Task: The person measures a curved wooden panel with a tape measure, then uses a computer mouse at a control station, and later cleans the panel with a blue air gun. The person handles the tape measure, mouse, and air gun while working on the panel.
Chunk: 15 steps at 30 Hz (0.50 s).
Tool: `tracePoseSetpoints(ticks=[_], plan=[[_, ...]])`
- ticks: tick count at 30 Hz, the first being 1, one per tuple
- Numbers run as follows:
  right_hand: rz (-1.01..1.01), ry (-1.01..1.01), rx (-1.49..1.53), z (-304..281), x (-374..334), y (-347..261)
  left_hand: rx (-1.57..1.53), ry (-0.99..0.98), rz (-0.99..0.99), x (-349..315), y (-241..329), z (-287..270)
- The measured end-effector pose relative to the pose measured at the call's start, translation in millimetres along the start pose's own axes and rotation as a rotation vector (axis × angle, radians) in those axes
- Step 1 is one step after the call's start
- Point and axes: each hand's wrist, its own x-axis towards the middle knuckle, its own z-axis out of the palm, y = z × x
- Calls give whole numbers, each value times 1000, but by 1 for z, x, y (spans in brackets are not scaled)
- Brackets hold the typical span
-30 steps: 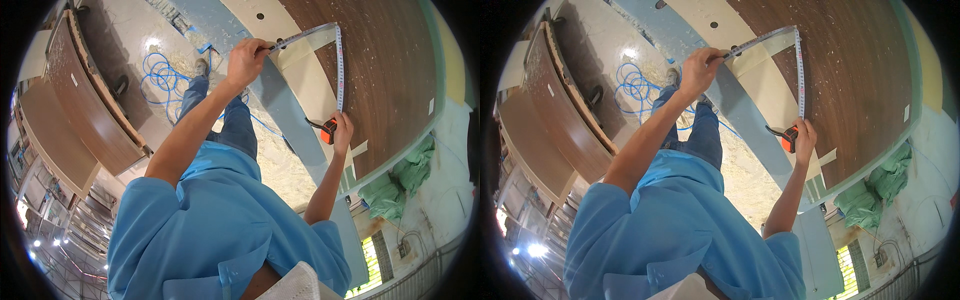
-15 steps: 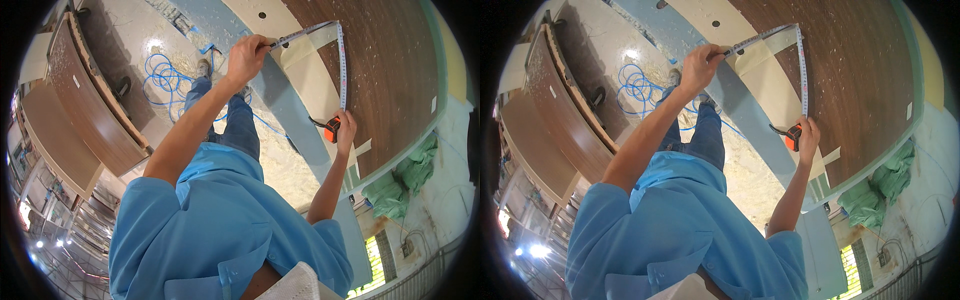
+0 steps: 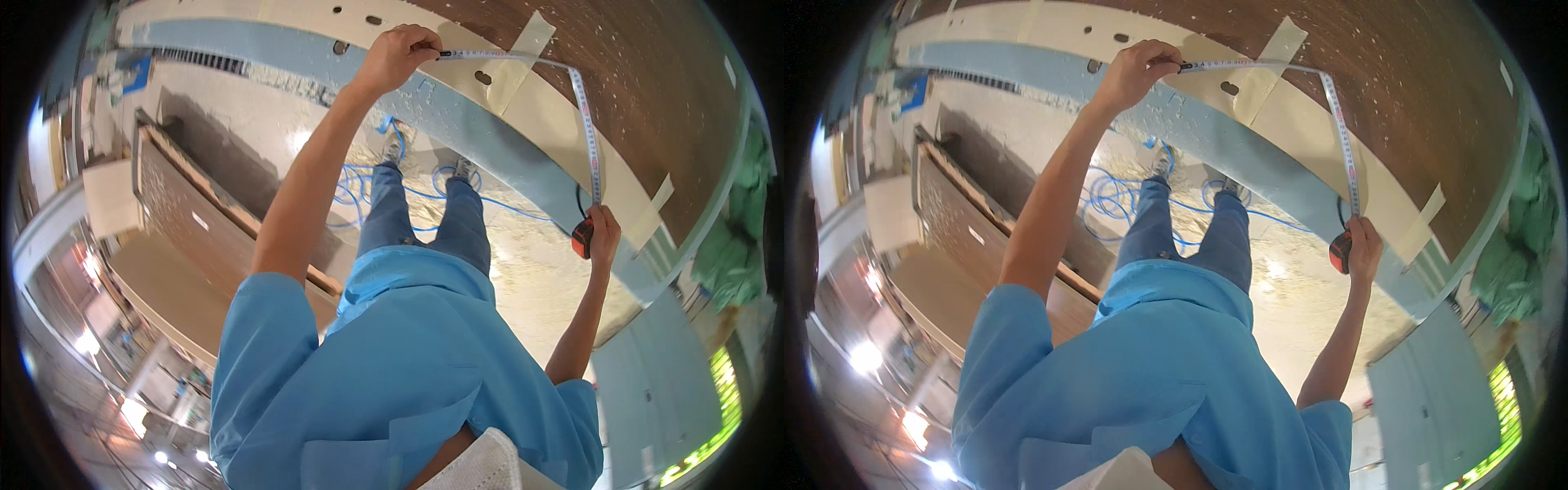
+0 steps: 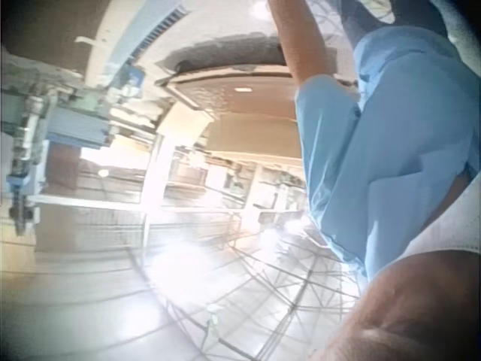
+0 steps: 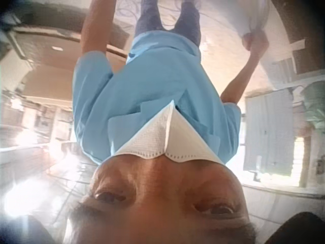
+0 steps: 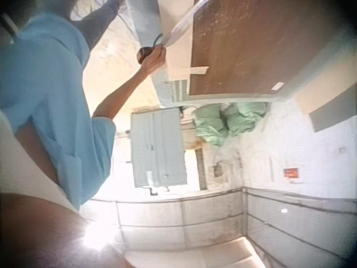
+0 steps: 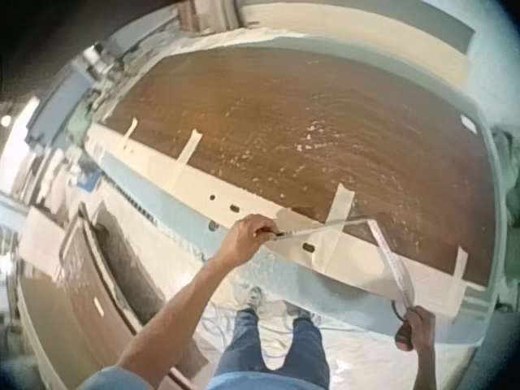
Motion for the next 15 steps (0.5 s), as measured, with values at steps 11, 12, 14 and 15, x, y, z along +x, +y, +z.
tracePoseSetpoints(ticks=[11, 12, 14, 15], plan=[[283, 195, 181, 106, -139, 8, -111, -457, 259, 62, -54, -5], [287, 200, 182, 112, -143, 5, -96, -473, 274, 65, -56, -3], [306, 219, 213, 123, -149, -1, -84, -489, 256, 71, -61, 1], [323, 239, 242, 127, -152, -4, -77, -496, 260, 73, -63, 3]])
